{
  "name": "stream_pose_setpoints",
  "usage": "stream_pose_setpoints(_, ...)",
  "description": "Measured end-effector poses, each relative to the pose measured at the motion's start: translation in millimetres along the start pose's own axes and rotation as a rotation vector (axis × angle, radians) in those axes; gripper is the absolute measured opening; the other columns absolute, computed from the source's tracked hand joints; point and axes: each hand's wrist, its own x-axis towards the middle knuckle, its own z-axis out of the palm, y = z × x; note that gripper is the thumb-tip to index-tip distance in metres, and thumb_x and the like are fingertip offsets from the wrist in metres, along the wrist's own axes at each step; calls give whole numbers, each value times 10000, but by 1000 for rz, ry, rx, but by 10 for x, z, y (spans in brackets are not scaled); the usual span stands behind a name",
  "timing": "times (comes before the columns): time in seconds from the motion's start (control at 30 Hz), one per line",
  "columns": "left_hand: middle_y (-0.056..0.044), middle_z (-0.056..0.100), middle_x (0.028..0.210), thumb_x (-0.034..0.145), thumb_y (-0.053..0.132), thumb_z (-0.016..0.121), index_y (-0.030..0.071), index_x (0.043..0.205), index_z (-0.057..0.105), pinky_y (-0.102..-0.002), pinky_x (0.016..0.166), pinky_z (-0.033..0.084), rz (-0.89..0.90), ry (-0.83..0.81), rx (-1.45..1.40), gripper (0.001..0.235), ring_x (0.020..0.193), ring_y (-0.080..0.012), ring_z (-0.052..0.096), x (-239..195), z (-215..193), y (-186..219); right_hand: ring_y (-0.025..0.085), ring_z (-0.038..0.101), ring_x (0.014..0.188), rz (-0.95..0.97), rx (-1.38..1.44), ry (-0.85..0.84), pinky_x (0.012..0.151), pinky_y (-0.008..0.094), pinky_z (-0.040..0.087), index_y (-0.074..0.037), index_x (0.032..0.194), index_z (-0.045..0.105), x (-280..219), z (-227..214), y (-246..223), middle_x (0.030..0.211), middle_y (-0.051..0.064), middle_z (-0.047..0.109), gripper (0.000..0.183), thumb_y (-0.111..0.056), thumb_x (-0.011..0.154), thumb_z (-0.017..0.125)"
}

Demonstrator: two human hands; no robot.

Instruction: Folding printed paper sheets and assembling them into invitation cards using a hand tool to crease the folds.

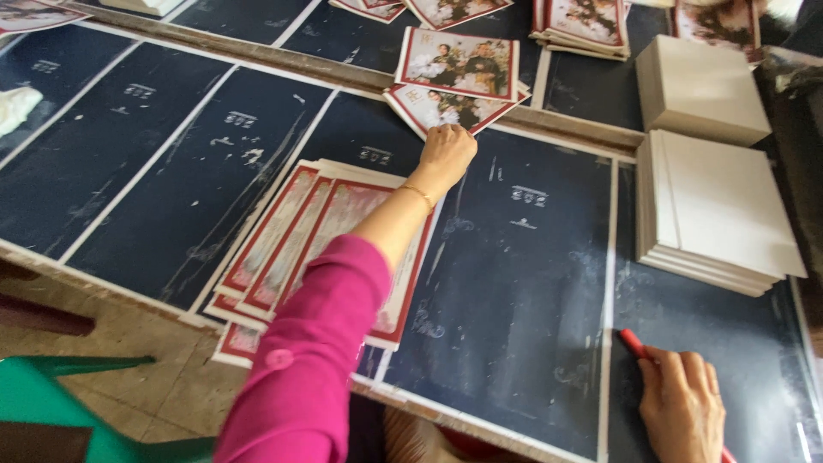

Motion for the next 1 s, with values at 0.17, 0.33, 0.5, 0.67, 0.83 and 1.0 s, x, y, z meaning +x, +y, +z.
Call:
stream_pose_setpoints(0.17, -30, 711, 858, 829, -47, 545, 136, 919, 759, -464, 570, 529, -165, -227, 18, 295, 829, -317, 714, 364, 254, 110, 286, 581, 1047, 36, 119, -76, 829, 442, 528, -178, 1089, 672, 87, -177, -109, 994, 46, 601, 138, -228, 975, 611)
stream_pose_setpoints(0.33, -66, 711, 792, 786, -69, 617, 130, 852, 738, -450, 514, 545, -48, -221, 104, 242, 725, -270, 710, 321, 230, 95, 303, 569, 1032, 51, 115, -119, 767, 478, 538, -161, 1100, 652, 84, -196, -108, 1005, 60, 586, 151, -231, 977, 600)
stream_pose_setpoints(0.5, -30, 676, 689, 714, -138, 636, 111, 767, 723, -355, 530, 521, 49, -133, 149, 269, 644, -222, 682, 123, 34, 27, 324, 570, 988, 2, 92, -67, 706, 484, 542, -138, 1095, 645, 63, -227, -142, 996, 78, 575, 131, -214, 994, 610)
stream_pose_setpoints(0.67, 20, 438, 448, 900, 16, 526, 134, 543, 515, -226, 356, 346, -223, -295, -586, 376, 372, -75, 407, 221, -1256, 58, 317, 581, 925, -65, 80, 24, 717, 443, 523, -135, 1056, 668, 53, -227, -137, 956, 76, 581, 83, -185, 991, 653)
stream_pose_setpoints(0.83, 25, 511, 538, 876, 16, 597, 139, 617, 570, -237, 487, 420, -439, -239, -1503, 289, 477, -80, 459, -627, -2522, 397, 314, 620, 817, 14, 291, 185, 599, 453, 480, -56, 1272, 647, -147, -476, -301, 1078, 144, 623, 202, -30, 1077, 602)
stream_pose_setpoints(1.0, 69, 532, 609, 854, 69, 581, 159, 745, 643, -245, 526, 354, -680, -359, -1671, 154, 555, -51, 446, -1762, -2527, 1086, 204, 647, 1106, 133, 189, -25, 682, 503, 508, -281, 1362, 537, -508, -832, -1068, 1298, -113, 625, 842, -444, 608, 872)
